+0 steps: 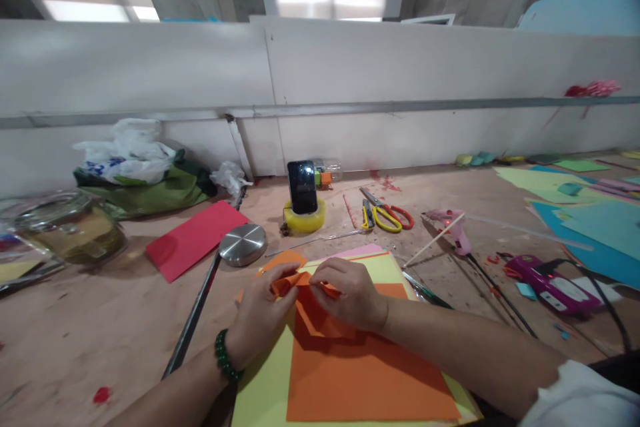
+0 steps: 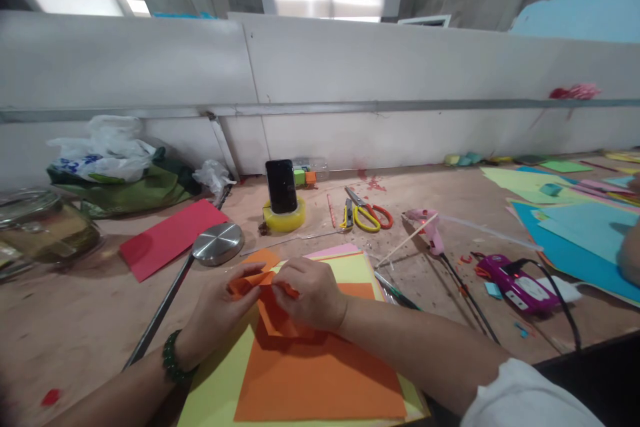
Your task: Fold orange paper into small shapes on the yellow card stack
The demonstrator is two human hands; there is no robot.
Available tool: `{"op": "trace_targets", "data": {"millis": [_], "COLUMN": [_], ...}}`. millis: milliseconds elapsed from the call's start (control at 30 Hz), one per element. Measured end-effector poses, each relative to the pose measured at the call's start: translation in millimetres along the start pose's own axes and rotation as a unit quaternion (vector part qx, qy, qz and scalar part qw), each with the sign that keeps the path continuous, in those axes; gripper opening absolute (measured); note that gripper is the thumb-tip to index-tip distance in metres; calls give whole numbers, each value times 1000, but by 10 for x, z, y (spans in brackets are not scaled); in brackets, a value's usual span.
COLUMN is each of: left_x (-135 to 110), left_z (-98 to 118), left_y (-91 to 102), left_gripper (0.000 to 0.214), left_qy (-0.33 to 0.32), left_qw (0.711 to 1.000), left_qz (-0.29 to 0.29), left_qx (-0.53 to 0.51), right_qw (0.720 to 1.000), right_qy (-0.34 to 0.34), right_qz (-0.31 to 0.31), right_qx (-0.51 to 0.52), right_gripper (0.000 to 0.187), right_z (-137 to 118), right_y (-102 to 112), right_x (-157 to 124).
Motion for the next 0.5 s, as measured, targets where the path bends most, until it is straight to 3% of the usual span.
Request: {"op": "trace_targets", "data": {"millis": [100, 167, 267, 367, 500], "left_x": [18, 20, 9, -7, -32], "left_z": [-58, -79, -110, -138, -103], "left_y": [6, 0, -23, -60, -125], "left_gripper": [25, 27, 35, 41, 53], "left_qy": [28, 48, 78, 97, 90], "left_qw": [999, 998, 994, 991, 990], "left_qz": [2, -1, -12, -29, -59], "left_qx": [-30, -51, -75, -90, -96], "right_qw": [999, 996, 985, 971, 951], "right_qy": [-5, -19, -78, -151, -179], "right_qz": [-31, -47, -37, -24, -69], "right_qx": [29, 74, 149, 182, 241], "right_gripper": [3, 10, 23, 23, 23], "right_z": [-16, 12, 175, 393, 452], "right_y": [-10, -23, -51, -126, -276], "right_x": [-3, -4, -8, -32, -52]}}
Point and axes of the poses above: each hand's wrist, its own x-axis towards the middle knuckle, its own y-axis out of the back of the hand, z = x × y, the point moved 9 cm from there along x, towards the middle knuckle, and after that the axes turned 5 degrees about -x, right-handed, at the moved point
